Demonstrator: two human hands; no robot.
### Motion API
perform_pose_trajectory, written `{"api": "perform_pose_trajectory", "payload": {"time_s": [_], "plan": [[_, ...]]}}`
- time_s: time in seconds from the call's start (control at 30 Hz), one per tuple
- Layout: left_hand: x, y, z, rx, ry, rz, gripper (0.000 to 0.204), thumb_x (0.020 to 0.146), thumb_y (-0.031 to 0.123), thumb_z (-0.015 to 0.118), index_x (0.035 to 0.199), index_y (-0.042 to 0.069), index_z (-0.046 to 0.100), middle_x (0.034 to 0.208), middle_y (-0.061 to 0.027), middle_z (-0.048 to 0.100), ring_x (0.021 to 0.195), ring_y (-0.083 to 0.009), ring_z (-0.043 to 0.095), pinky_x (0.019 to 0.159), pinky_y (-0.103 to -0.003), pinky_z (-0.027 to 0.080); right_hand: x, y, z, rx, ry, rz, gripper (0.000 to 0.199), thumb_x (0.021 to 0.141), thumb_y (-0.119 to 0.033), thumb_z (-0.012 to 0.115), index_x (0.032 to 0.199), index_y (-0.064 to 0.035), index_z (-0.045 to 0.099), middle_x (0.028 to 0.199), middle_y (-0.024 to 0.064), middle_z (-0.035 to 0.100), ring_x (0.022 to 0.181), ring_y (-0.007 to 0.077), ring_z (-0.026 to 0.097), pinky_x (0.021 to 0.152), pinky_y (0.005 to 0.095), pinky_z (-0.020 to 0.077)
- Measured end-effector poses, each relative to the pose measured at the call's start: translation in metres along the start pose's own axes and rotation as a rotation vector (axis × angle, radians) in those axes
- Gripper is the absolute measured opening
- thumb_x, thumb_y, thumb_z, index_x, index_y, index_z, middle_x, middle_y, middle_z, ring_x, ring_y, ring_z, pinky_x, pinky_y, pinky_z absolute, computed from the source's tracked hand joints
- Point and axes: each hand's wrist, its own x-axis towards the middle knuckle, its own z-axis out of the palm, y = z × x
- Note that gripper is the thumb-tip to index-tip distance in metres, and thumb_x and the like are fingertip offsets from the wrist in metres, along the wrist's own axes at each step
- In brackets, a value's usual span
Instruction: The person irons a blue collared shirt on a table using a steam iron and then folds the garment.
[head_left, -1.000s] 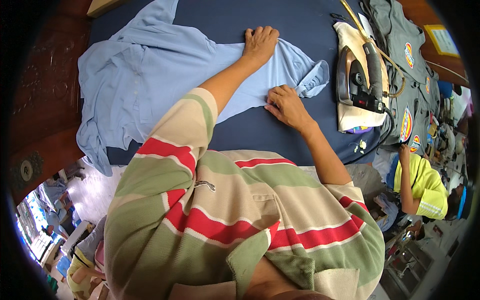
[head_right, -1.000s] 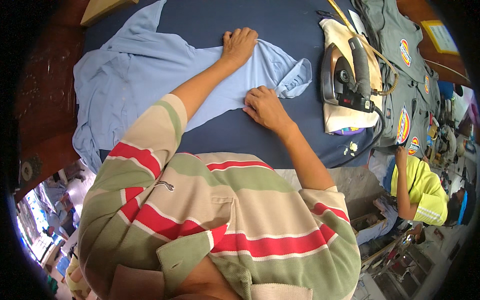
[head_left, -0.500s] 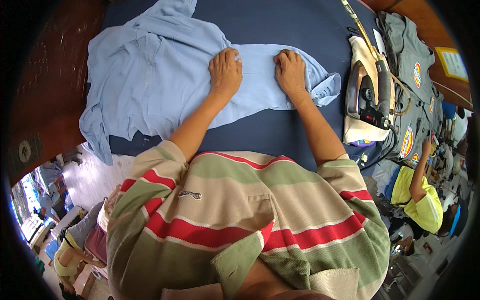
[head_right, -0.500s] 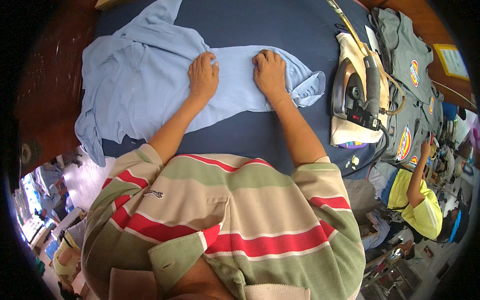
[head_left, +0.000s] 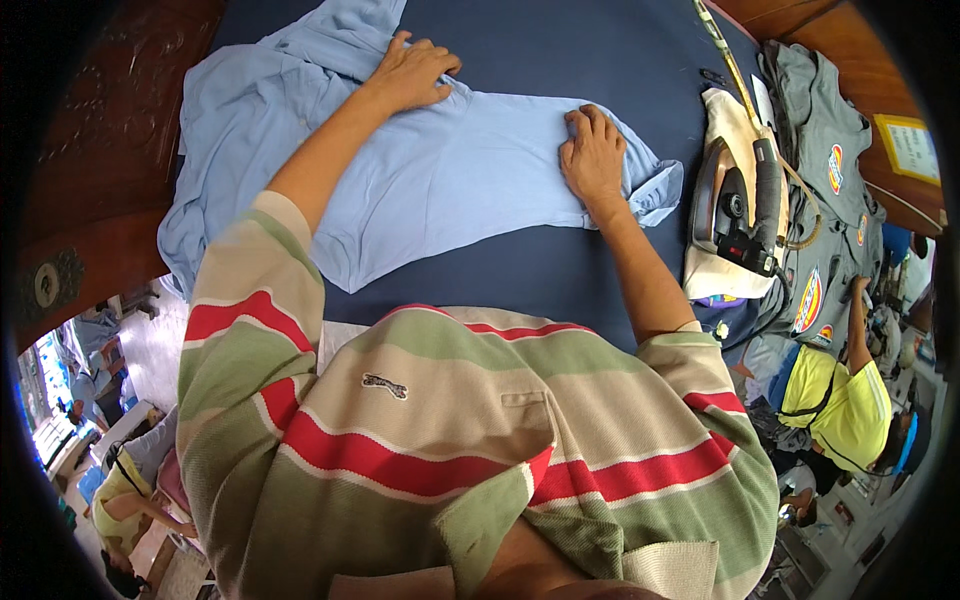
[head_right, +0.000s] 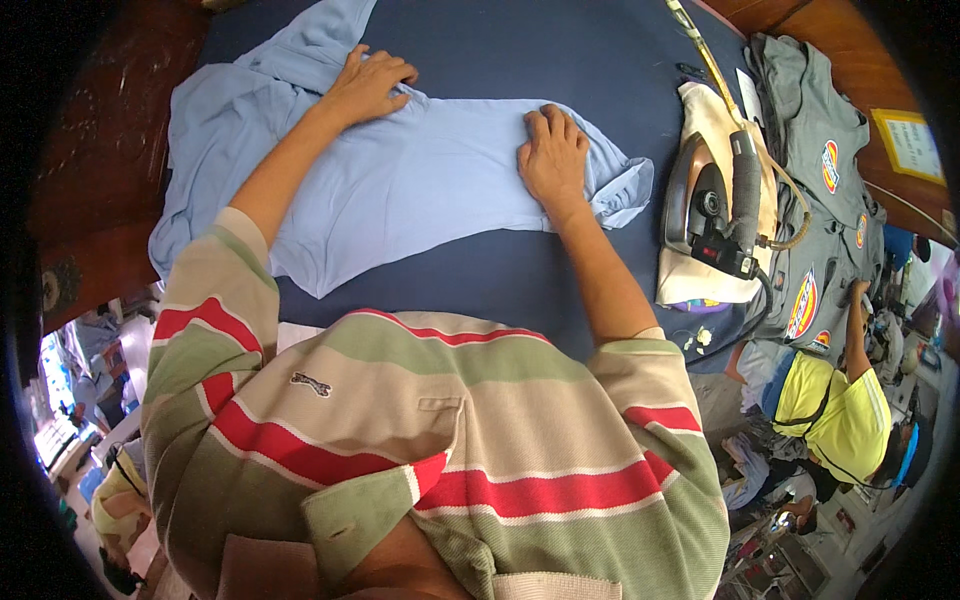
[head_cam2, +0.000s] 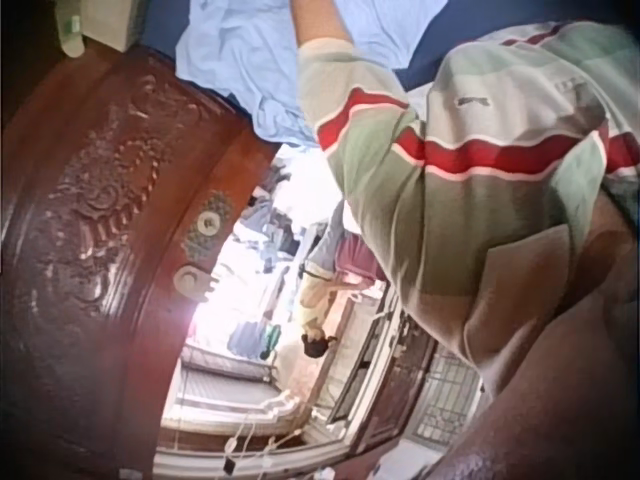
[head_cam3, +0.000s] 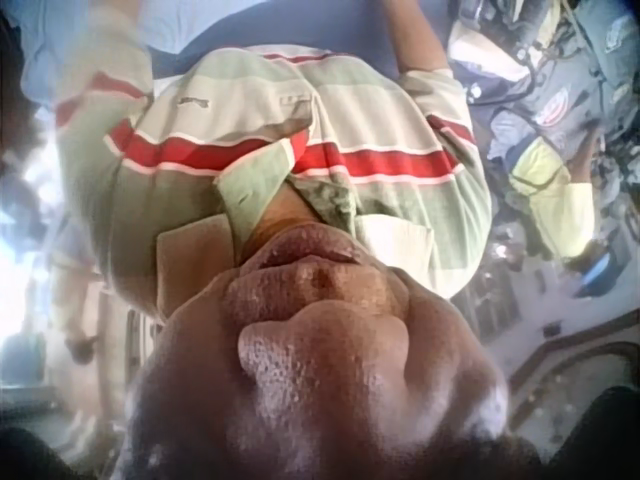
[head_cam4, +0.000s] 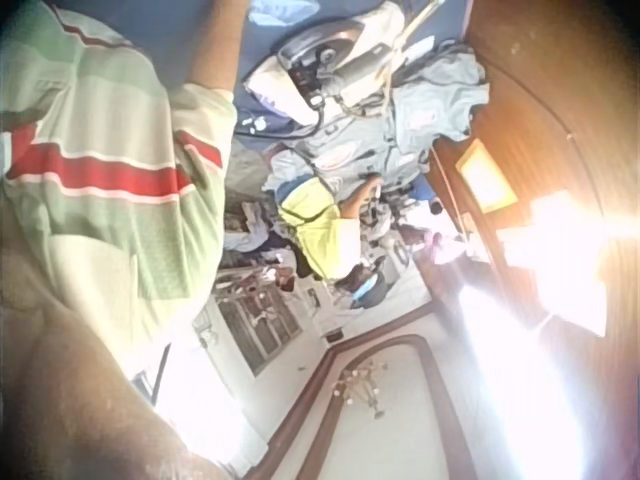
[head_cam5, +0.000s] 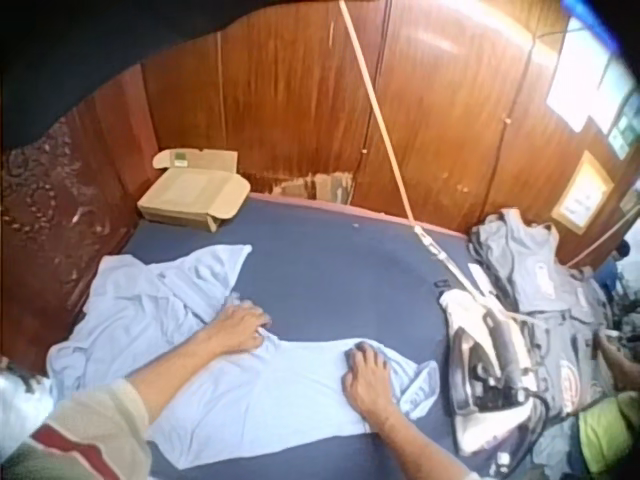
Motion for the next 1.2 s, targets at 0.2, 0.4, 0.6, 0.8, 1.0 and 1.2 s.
{"api": "perform_pose_trajectory", "payload": {"time_s": [0.2,0.4,0.6,0.8,1.0,1.2], "plan": [[0.011,-0.017,-0.010,-0.078,-0.228,-0.069,0.038,0.082,0.039,0.052,0.108,0.013,0.060,0.104,-0.0055,0.060,0.107,-0.0252,0.050,0.104,-0.048,0.022,0.000,0.000,0.003,-0.012,0.011,0.004,0.042,0.075,-0.016,0.052,0.118,-0.0108,0.052,0.125,0.0104,0.047,0.119,0.0281,0.040,0.097,0.0431,0.0294],[0.008,-0.032,0.001,-0.191,-0.229,-0.091,0.024,0.092,0.032,0.044,0.101,0.012,0.054,0.097,-0.0041,0.061,0.101,-0.0241,0.051,0.099,-0.046,0.025,0.000,-0.001,0.002,-0.054,0.020,-0.010,0.047,0.075,-0.016,0.051,0.122,-0.0115,0.051,0.126,0.0104,0.047,0.119,0.0278,0.041,0.096,0.0425,0.0301],[-0.020,-0.047,0.023,-0.183,0.118,0.066,0.015,0.088,0.024,0.053,0.099,0.013,0.054,0.094,-0.0020,0.060,0.097,-0.0208,0.055,0.099,-0.045,0.028,0.000,-0.002,0.001,-0.050,0.020,0.013,0.047,0.075,-0.017,0.051,0.122,-0.0129,0.052,0.126,0.0099,0.047,0.120,0.0277,0.041,0.096,0.0427,0.0307],[-0.014,-0.047,0.002,-0.417,-0.090,-0.181,0.024,0.081,0.027,0.062,0.095,0.009,0.056,0.090,-0.0064,0.062,0.090,-0.0255,0.059,0.089,-0.039,0.039,0.000,-0.002,-0.001,-0.037,0.024,0.018,0.047,0.075,-0.016,0.050,0.122,-0.0128,0.053,0.127,0.0100,0.048,0.120,0.0281,0.041,0.098,0.0434,0.0303],[-0.013,-0.053,0.008,-0.523,-0.090,-0.245,0.028,0.077,0.028,0.065,0.096,0.009,0.057,0.089,-0.0099,0.062,0.088,-0.0271,0.059,0.081,-0.037,0.044,-0.001,0.004,-0.001,-0.013,0.011,-0.017,0.046,0.076,-0.015,0.050,0.122,-0.0132,0.052,0.127,0.0104,0.048,0.119,0.0297,0.041,0.098,0.0439,0.0311],[-0.033,-0.033,0.009,-0.214,0.470,0.073,0.027,0.077,0.025,0.063,0.099,0.010,0.059,0.100,-0.0058,0.060,0.095,-0.0234,0.056,0.094,-0.038,0.034,0.014,-0.016,-0.016,0.156,0.006,-0.052,0.043,0.074,-0.010,0.056,0.117,-0.0130,0.056,0.125,0.0106,0.049,0.115,0.0309,0.044,0.095,0.0451,0.0334]]}}
